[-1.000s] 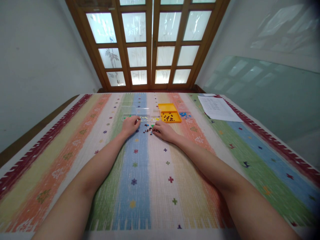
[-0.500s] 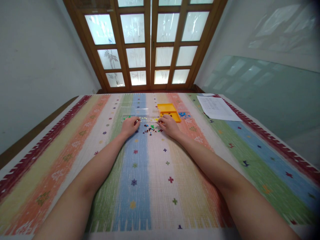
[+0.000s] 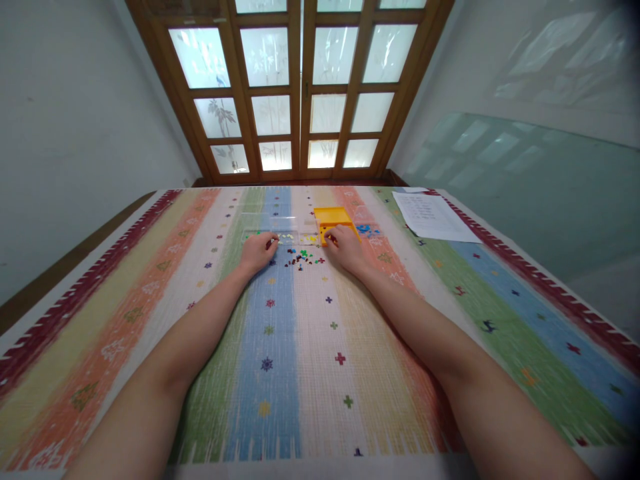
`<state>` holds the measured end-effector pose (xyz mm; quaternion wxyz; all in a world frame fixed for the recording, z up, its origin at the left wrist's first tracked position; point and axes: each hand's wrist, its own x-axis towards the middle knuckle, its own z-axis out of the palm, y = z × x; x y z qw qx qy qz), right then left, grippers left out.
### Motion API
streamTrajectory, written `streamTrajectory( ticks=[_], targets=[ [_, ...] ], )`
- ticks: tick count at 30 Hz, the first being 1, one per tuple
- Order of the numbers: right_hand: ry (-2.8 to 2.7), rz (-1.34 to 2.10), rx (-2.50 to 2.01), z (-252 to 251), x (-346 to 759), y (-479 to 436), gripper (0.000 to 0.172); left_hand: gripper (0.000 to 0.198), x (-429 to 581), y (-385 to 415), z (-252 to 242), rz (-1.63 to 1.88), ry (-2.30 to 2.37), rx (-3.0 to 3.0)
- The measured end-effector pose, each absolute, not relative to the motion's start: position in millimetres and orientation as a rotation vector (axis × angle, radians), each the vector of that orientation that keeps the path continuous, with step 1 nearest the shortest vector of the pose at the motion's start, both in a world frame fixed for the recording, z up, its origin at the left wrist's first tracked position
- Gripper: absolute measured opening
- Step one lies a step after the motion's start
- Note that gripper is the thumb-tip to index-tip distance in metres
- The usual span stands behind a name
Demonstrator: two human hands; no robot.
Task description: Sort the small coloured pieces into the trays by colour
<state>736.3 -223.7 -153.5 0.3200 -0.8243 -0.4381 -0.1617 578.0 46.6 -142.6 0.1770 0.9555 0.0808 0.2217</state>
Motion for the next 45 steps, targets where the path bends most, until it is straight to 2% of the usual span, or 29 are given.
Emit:
streamTrajectory(
  ticks=[7, 20, 36, 40, 45],
  targets=[
    [-1.611, -0.19, -1.99, -149.4, 710.1, -213.7, 0.012, 0.029, 578.6, 48.4, -143.5, 0.611, 0.267, 2.683],
    [-1.742, -0.105, -2.002, -142.9, 708.6, -219.9, 0.012, 0.027, 578.8, 48.0, -145.4, 0.627, 0.256, 2.706],
    [-0.821, -0.488, -2.325, -156.2, 750.8, -232.6, 0.016, 0.027, 575.6, 41.6, -137.0, 0.55, 0.209, 2.759],
    [-0.765, -0.518, -2.358, -159.9, 757.2, -235.5, 0.021, 0.024, 572.0, 20.3, -130.3, 0.524, -0.051, 2.875],
    [-0.853, -0.513, -2.331, -157.5, 749.9, -231.2, 0.019, 0.026, 571.7, -20.6, -123.3, 0.435, -0.418, 3.046]
  ],
)
